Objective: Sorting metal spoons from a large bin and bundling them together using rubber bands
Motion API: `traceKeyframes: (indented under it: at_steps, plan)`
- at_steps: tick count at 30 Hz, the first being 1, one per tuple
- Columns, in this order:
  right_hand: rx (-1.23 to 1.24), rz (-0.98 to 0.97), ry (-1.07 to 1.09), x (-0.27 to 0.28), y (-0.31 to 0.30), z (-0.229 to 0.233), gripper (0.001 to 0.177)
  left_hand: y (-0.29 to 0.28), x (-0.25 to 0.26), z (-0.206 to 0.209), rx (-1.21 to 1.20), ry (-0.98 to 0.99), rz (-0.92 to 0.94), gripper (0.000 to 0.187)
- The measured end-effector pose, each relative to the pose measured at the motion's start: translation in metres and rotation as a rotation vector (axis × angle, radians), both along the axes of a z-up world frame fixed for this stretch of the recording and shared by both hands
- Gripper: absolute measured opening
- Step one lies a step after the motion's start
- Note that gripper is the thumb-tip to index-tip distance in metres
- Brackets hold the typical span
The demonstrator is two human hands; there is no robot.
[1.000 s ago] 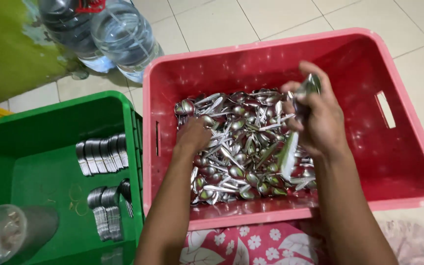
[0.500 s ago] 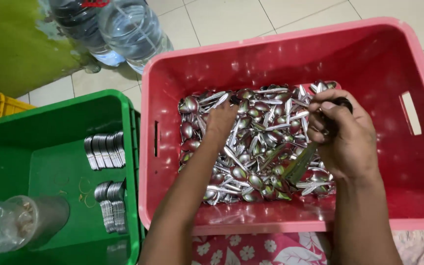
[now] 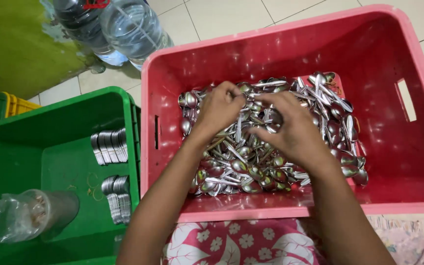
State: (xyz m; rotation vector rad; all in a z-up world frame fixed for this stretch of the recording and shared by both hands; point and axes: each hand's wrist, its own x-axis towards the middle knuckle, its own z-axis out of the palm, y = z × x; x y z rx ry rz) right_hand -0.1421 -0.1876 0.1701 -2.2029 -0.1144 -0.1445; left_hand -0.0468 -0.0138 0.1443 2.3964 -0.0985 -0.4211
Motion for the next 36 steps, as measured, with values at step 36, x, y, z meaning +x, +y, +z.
traceKeyframes:
  at_steps: [36]
  plan:
    - [0.608,-0.163,0.081,-0.006,-0.026,-0.001,0.018,-0.034,-0.032,0.050,-0.456,-0.201,-0.324,0.011]
